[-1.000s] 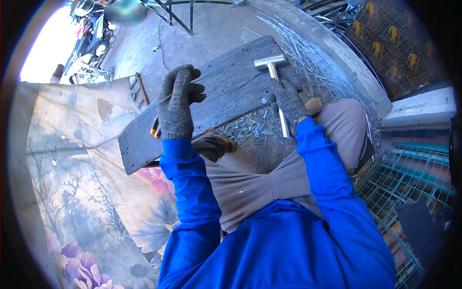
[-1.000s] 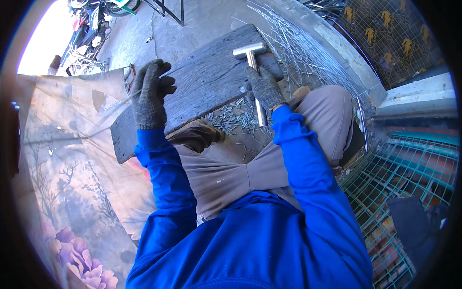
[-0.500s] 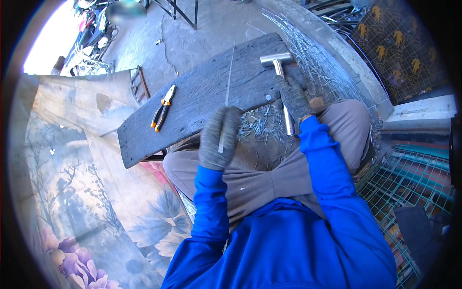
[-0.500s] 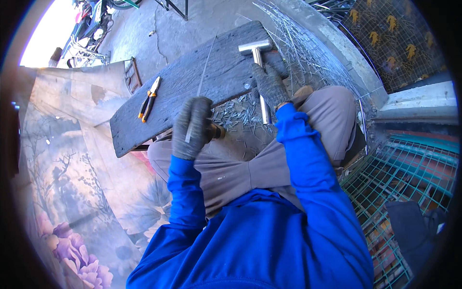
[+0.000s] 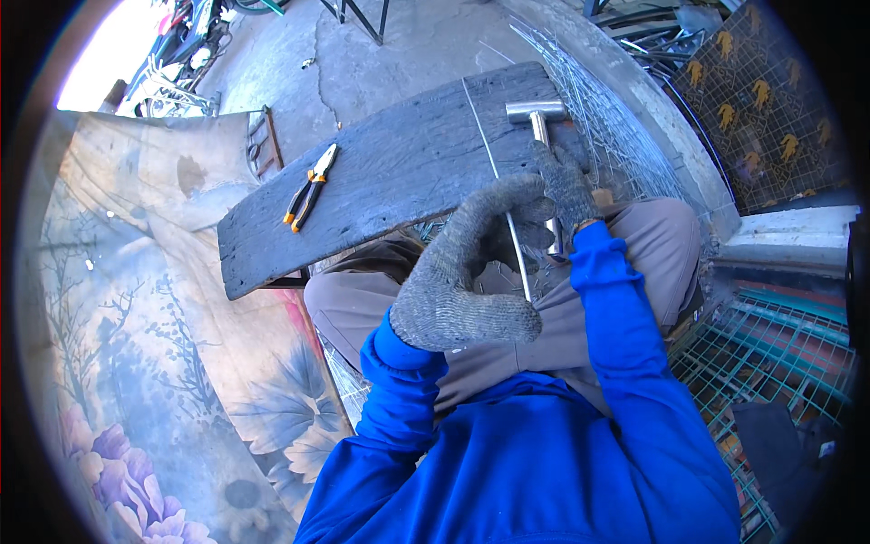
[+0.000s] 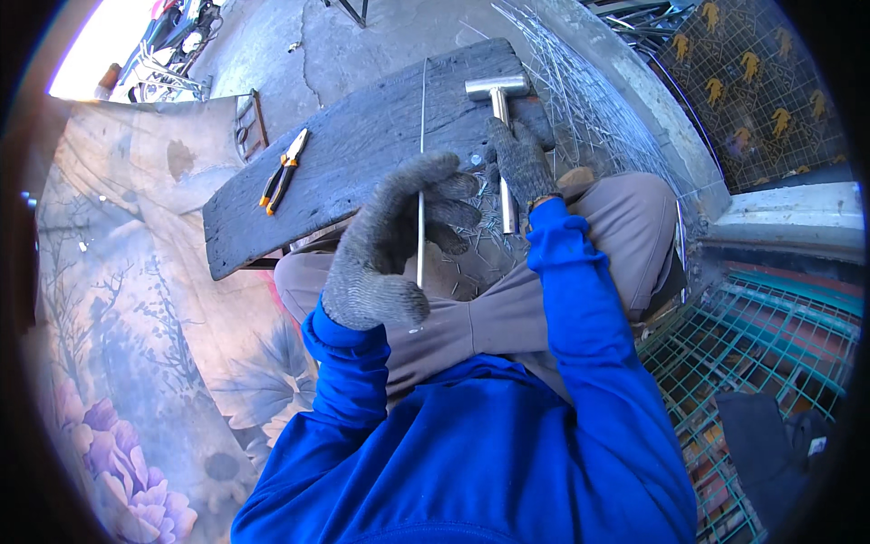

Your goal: Straightening and preparing metal rods using a hammer and pliers.

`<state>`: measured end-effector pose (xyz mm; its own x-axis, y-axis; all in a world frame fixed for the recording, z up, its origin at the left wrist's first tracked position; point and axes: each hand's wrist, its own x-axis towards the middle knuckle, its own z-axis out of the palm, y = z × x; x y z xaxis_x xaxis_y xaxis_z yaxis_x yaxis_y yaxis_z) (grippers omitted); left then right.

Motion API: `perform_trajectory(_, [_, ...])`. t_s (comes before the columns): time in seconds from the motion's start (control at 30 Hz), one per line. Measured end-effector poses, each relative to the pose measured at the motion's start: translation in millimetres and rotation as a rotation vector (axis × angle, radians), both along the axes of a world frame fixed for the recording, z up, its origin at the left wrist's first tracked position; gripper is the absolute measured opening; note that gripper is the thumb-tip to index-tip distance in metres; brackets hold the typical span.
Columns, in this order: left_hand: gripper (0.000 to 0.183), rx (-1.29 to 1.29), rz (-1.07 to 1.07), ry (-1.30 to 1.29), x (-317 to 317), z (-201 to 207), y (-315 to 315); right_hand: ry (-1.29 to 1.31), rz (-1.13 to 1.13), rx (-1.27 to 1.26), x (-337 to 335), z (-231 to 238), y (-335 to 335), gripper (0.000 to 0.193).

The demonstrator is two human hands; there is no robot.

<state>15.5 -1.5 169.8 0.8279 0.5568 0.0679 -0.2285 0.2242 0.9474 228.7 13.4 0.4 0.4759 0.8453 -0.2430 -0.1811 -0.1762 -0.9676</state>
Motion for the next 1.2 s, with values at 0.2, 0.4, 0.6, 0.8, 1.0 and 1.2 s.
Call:
perform_trajectory(0.2, [0.102,-0.178,0.050,-0.054,6,16,0,0.084,-0.014,0.038,1,-4,0,0.031])
perform_trajectory(0.4, [0.085,0.026,0.271,0.098,7,24,-4,0.076,-0.027,-0.146,-7,30,-2,0.033])
perform_trajectory(0.6, [0.056,-0.160,0.381,-0.051,-3,19,-2,0.131,0.007,-0.101,2,4,3,0.034])
perform_trajectory(0.8, [0.028,-0.151,0.296,0.031,-22,16,2,0.148,-0.012,-0.116,-1,11,2,0.034])
perform_trajectory(1.0, [0.054,-0.266,0.321,0.394,-47,-28,-37,0.152,0.008,-0.122,0,11,6,0.033])
perform_trajectory(1.2, [0.040,-0.125,0.371,0.664,-72,-117,-58,0.058,-0.017,-0.119,-2,10,7,0.029])
